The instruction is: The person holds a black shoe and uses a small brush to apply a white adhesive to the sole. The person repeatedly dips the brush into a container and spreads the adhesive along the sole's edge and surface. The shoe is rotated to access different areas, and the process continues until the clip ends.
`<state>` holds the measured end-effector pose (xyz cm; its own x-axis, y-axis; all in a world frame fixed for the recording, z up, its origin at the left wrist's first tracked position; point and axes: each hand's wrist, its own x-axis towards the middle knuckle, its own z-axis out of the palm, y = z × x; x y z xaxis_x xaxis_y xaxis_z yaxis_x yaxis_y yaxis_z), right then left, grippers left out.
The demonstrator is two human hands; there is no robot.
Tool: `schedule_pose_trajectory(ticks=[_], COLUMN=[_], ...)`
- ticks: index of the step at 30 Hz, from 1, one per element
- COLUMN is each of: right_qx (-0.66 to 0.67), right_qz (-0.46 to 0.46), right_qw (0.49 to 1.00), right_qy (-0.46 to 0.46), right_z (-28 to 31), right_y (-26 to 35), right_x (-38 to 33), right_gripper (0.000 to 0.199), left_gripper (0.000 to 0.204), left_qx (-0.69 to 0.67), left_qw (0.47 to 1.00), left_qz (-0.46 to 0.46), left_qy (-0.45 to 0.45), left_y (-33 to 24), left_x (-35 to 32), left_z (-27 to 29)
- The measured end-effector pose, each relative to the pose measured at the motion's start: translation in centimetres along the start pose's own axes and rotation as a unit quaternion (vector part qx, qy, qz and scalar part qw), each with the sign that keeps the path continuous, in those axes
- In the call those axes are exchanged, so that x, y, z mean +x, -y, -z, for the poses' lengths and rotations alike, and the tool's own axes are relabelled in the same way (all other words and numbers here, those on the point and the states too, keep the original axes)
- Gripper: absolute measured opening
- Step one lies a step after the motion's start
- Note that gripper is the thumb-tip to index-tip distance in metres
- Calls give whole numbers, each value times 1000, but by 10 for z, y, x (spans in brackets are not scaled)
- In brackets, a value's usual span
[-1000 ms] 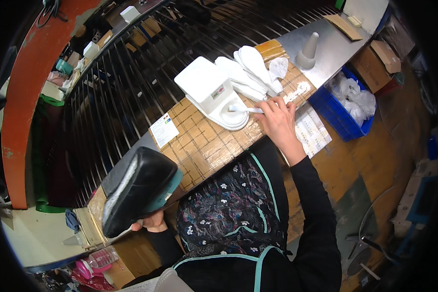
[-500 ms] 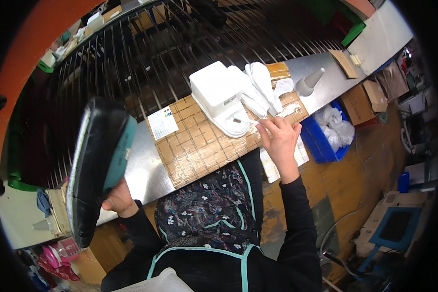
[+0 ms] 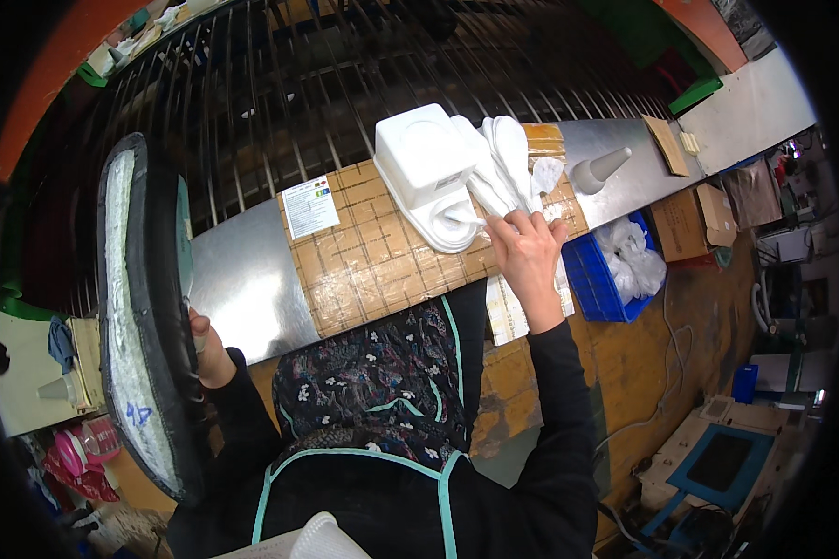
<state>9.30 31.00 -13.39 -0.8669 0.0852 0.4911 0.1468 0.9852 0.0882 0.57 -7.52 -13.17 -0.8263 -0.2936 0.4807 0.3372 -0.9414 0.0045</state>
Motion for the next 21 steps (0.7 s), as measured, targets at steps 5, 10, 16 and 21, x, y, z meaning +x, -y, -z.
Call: schedule_pose_trajectory(ticks=[5, 10, 16, 21], right_qx=[115, 391, 591, 511], right_qz=[-38, -244, -337, -298], right_qw=[990, 869, 695, 803], right_qy=[70, 180, 233, 77], right_z=[-1, -16, -26, 0], right_y=[-16, -33, -44, -8], right_x=[-1, -11, -27, -19], right_gripper=[13, 20, 24, 11], left_gripper=[68, 61, 53, 45], left_qx=[217, 409, 522, 481], left_qw=[974, 901, 823, 840], left_qz=[-18, -74, -124, -70], left_qy=[59, 123, 189, 241], left_y=[15, 31, 60, 74], left_x=[-2, -5, -11, -28], left_z=[-22, -38, -31, 17])
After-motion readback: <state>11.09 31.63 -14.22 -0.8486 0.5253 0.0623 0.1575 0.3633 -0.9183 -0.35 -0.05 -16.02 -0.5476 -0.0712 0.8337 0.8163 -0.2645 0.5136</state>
